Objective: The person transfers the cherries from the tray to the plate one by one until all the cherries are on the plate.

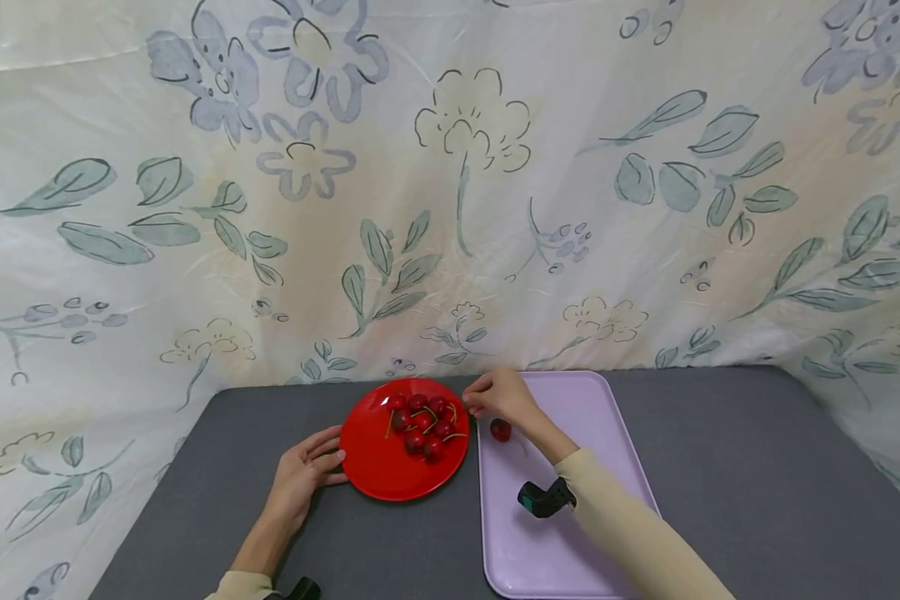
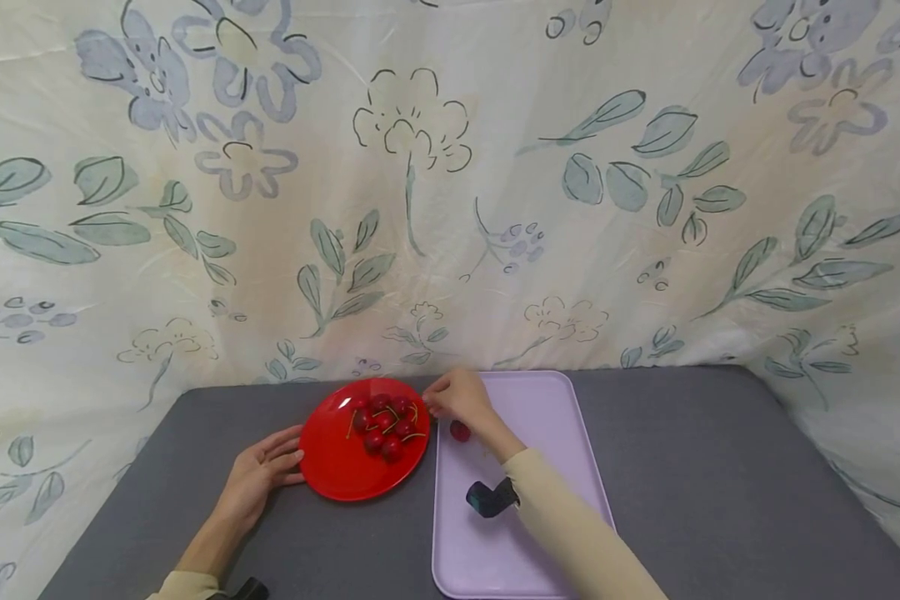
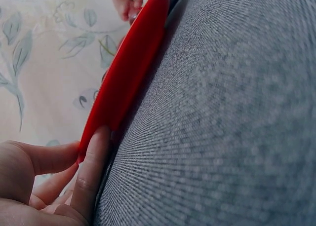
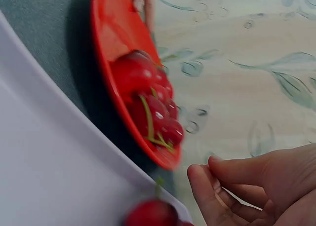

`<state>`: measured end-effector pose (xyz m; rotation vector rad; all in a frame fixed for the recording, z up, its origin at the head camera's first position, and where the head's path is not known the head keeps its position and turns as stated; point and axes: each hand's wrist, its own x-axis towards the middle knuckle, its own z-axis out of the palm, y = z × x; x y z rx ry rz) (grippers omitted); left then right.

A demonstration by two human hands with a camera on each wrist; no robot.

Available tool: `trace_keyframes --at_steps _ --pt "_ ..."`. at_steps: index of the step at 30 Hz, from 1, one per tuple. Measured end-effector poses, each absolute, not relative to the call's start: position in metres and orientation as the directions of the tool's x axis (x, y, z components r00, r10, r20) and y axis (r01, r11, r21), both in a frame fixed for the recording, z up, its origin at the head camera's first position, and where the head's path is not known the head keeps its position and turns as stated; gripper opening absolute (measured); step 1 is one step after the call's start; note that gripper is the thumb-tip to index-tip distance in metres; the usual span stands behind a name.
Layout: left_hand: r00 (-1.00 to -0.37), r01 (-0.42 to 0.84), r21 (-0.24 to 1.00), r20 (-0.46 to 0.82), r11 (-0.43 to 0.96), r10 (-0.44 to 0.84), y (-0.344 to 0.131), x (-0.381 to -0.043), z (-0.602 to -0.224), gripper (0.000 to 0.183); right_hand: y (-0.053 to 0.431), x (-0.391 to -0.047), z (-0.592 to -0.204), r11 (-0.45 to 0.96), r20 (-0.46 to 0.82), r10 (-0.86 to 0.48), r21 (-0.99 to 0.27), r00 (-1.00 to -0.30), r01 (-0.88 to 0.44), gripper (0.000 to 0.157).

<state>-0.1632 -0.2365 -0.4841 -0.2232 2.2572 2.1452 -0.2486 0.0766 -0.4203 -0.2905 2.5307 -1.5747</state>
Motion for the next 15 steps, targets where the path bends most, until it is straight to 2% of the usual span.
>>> trace_keyframes --at_steps 5,15 --pt "-0.989 -0.122 0.991 -0.117 0.051 -0.095 -0.236 -0.163 -0.483 0.047 0.101 -0.251 -0.412 0.451 -0.029 -0.246 -0.888 -0.969 -0.088 0.015" --pt "-0.989 -0.119 0.992 -0.115 0.045 -0.091 -0.236 -0.162 -0.484 0.048 0.141 -0.244 -0.414 0.497 0.017 -0.374 -0.840 -0.927 -0.216 0.017"
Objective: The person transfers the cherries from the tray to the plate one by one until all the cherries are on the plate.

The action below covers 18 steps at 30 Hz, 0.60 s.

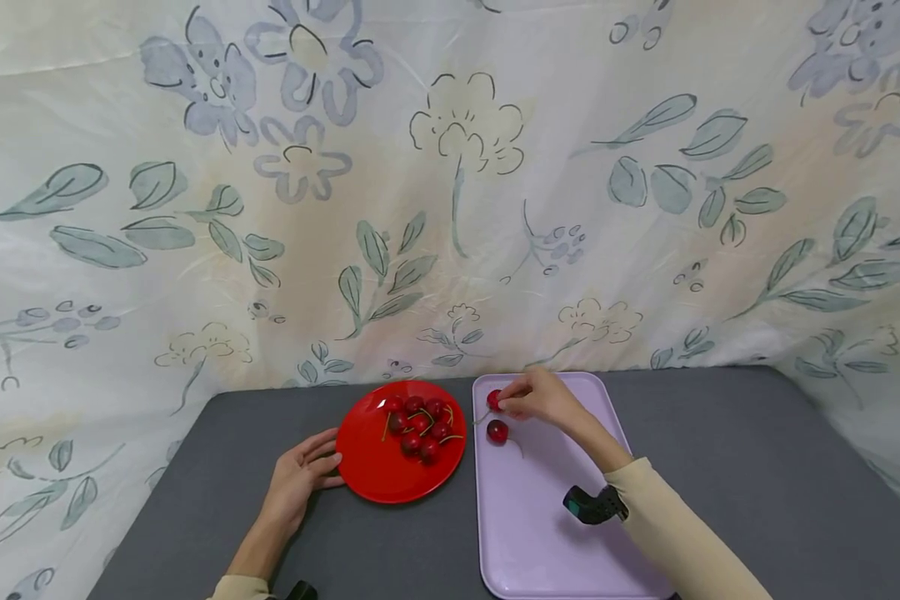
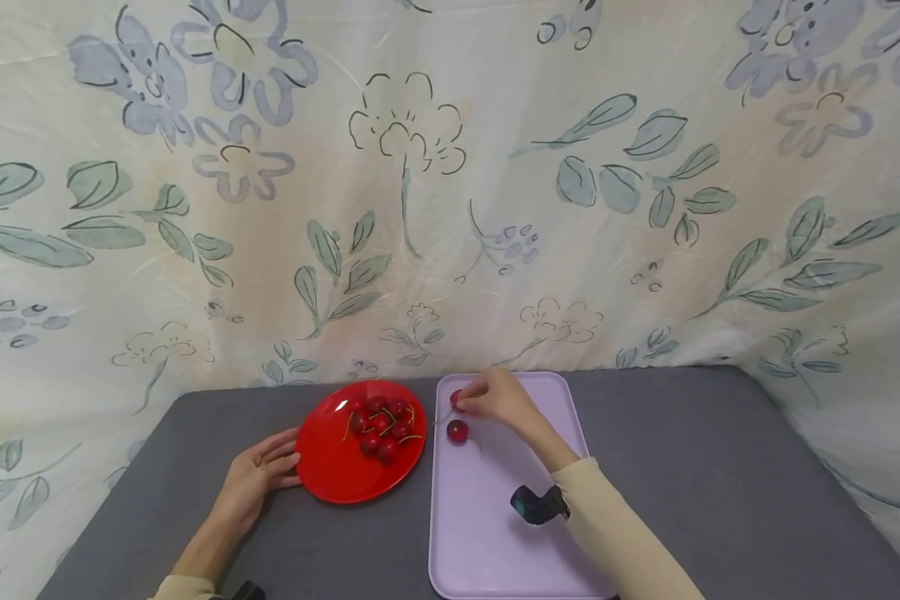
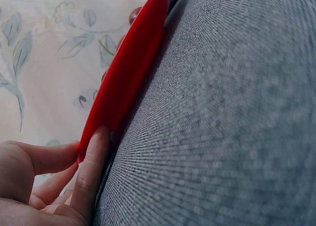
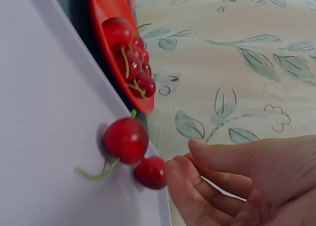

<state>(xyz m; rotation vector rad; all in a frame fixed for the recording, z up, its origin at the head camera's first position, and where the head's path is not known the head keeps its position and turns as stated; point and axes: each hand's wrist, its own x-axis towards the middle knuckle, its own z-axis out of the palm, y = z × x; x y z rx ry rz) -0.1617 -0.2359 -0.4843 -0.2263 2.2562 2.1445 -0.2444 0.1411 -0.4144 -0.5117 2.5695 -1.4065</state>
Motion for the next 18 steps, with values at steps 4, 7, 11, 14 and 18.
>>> trace_keyframes --at_steps 4,7,11,14,18 --pt "-0.989 -0.119 0.992 -0.115 0.045 -0.090 -0.236 -0.162 -0.485 0.048 0.152 -0.239 -0.417 0.555 -0.015 -0.395 -0.801 -0.919 -0.225 0.014" --pt "-0.989 -0.121 0.991 -0.116 0.049 -0.092 -0.236 -0.162 -0.485 0.048 0.158 -0.236 -0.420 0.614 -0.084 -0.415 -0.760 -0.906 -0.211 0.010" --pt "-0.988 -0.125 0.991 -0.120 0.051 -0.099 -0.236 -0.162 -0.485 0.048 0.161 -0.230 -0.425 0.655 -0.151 -0.438 -0.729 -0.886 -0.199 0.008" --pt "-0.987 -0.126 0.991 -0.120 0.053 -0.103 -0.236 -0.162 -0.484 0.047 0.160 -0.227 -0.428 0.659 -0.168 -0.422 -0.732 -0.891 -0.175 0.008" --pt "-0.987 -0.130 0.990 -0.122 0.061 -0.108 -0.234 -0.163 -0.483 0.047 0.157 -0.225 -0.430 0.667 -0.181 -0.399 -0.730 -0.899 -0.149 0.008"
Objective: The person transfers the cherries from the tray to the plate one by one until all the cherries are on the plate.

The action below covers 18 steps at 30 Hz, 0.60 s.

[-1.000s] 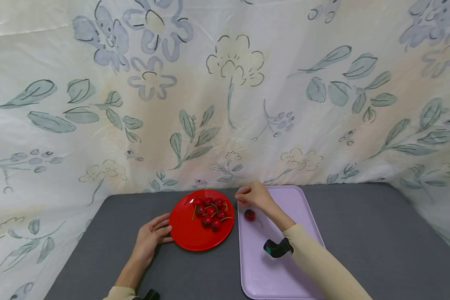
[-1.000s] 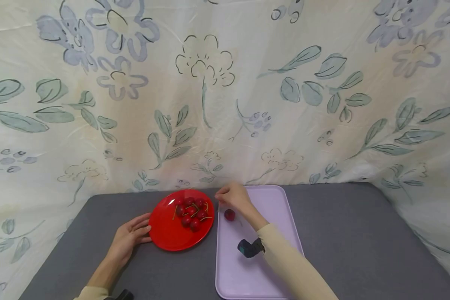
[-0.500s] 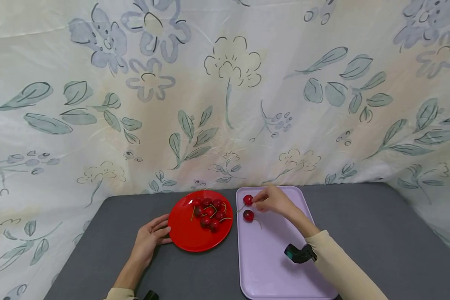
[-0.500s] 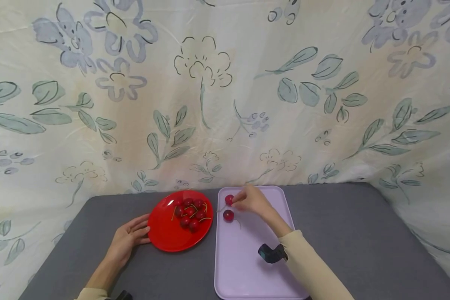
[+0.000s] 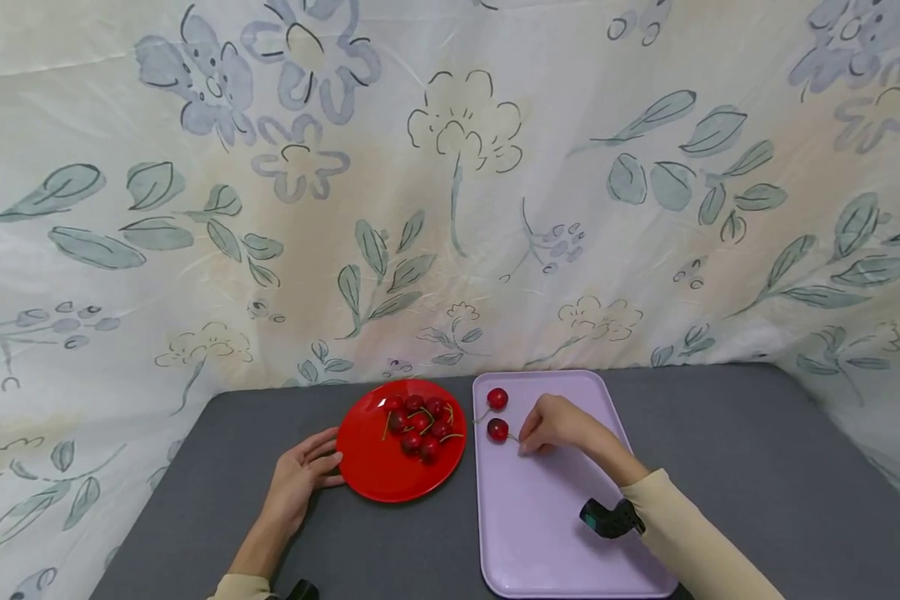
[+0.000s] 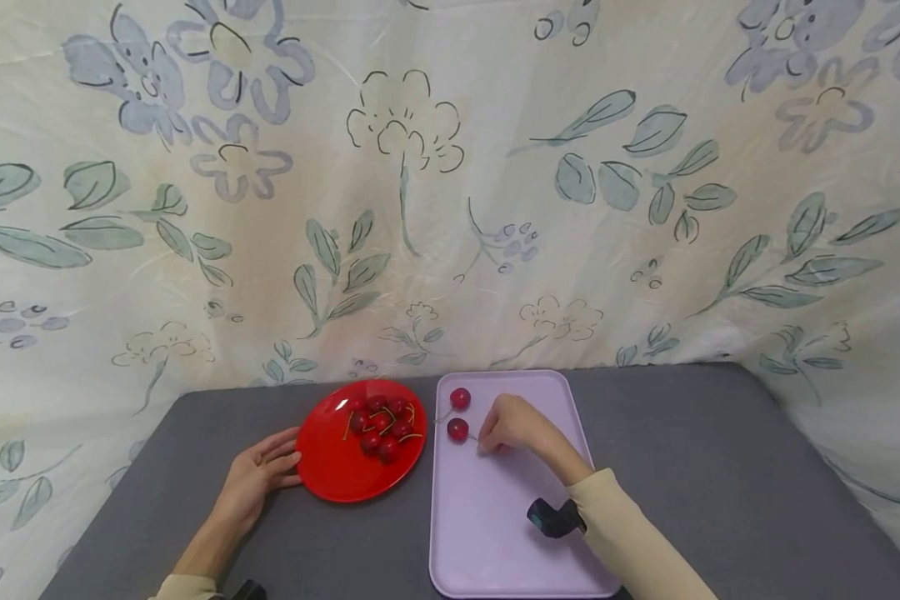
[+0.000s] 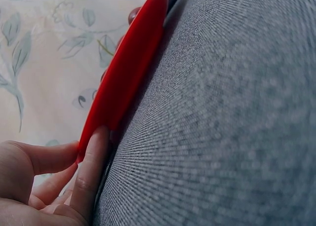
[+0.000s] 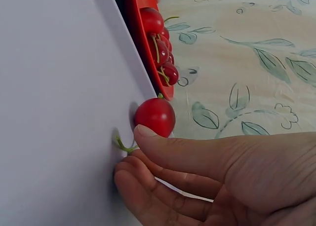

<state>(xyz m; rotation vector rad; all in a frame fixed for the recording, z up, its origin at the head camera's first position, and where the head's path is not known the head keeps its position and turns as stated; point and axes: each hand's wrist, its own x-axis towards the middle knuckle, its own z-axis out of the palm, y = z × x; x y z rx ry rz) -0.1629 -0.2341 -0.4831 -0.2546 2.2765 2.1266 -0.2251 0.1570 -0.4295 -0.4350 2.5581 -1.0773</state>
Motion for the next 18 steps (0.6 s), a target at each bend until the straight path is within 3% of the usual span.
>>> trace_keyframes --at_steps 11,18 --pt "-0.986 -0.121 0.991 -0.114 0.054 -0.119 -0.233 -0.163 -0.485 0.046 0.148 -0.226 -0.434 0.683 -0.171 -0.320 -0.723 -0.932 -0.102 0.009" --pt "-0.986 -0.120 0.991 -0.113 0.054 -0.120 -0.233 -0.162 -0.486 0.046 0.141 -0.225 -0.440 0.699 -0.115 -0.313 -0.700 -0.943 -0.147 0.012"
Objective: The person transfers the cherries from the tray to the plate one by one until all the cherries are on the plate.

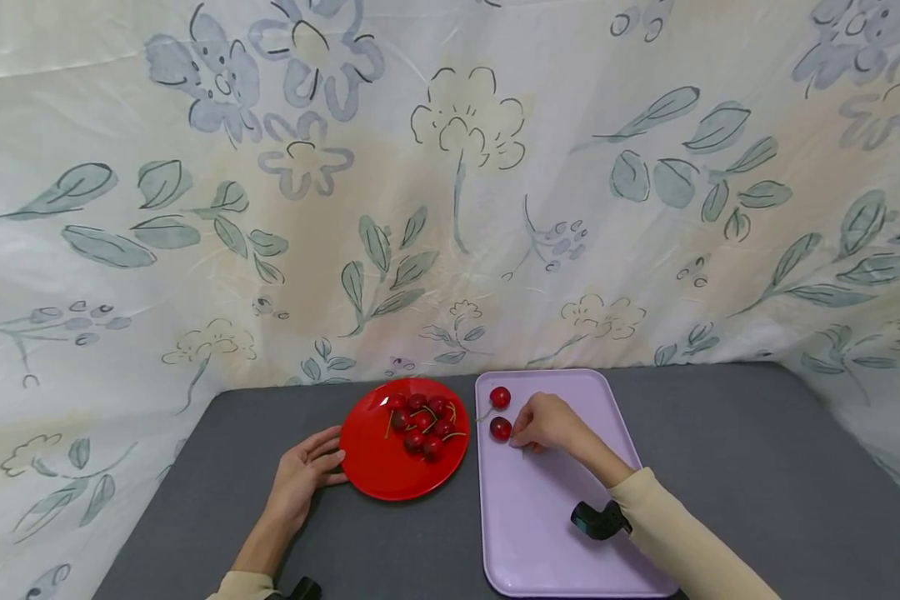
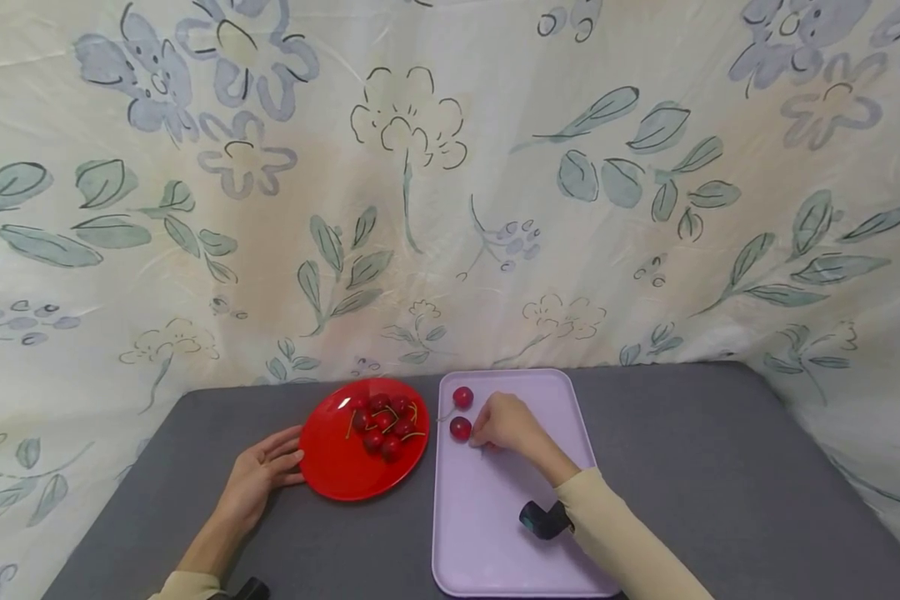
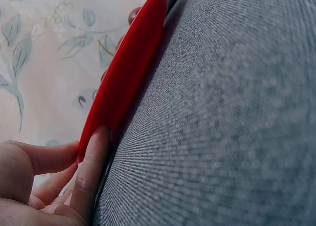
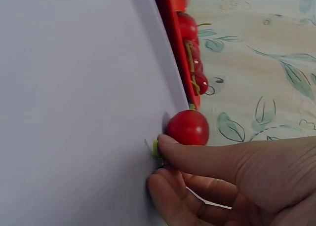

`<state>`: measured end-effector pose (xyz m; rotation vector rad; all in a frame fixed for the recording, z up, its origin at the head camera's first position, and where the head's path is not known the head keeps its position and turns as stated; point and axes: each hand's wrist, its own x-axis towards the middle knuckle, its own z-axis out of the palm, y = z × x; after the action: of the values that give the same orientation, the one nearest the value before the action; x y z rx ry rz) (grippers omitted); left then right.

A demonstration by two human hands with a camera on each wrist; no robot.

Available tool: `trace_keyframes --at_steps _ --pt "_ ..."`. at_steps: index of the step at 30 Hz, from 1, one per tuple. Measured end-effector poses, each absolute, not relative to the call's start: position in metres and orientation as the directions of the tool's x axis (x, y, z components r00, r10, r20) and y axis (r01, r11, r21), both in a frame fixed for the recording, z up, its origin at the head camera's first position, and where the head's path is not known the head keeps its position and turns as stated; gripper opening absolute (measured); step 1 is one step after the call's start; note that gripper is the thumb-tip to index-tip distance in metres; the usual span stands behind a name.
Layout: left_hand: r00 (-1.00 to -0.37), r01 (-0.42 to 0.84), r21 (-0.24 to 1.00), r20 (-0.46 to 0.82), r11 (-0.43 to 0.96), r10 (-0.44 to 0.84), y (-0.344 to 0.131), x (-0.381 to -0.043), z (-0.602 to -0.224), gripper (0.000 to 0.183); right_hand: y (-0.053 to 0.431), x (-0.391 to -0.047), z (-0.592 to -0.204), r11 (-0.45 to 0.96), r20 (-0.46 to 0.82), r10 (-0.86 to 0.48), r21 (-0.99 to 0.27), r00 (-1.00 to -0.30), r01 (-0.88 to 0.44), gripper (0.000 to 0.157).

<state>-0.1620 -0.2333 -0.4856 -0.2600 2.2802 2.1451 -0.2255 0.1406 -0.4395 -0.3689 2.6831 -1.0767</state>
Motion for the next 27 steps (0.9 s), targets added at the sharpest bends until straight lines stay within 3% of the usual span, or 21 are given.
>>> trace_keyframes --at_steps 7,18,27 --pt "-0.988 -0.110 0.993 -0.104 0.051 -0.111 -0.233 -0.162 -0.486 0.046 0.145 -0.223 -0.434 0.680 -0.105 -0.316 -0.718 -0.943 -0.148 0.012" --pt "-0.986 -0.124 0.991 -0.118 0.044 -0.118 -0.234 -0.161 -0.485 0.047 0.150 -0.229 -0.431 0.527 -0.077 -0.262 -0.847 -0.962 -0.076 0.008" --pt "-0.985 -0.124 0.991 -0.118 0.043 -0.122 -0.233 -0.162 -0.485 0.046 0.129 -0.226 -0.429 0.335 0.059 -0.318 -0.927 -0.946 -0.170 0.015"
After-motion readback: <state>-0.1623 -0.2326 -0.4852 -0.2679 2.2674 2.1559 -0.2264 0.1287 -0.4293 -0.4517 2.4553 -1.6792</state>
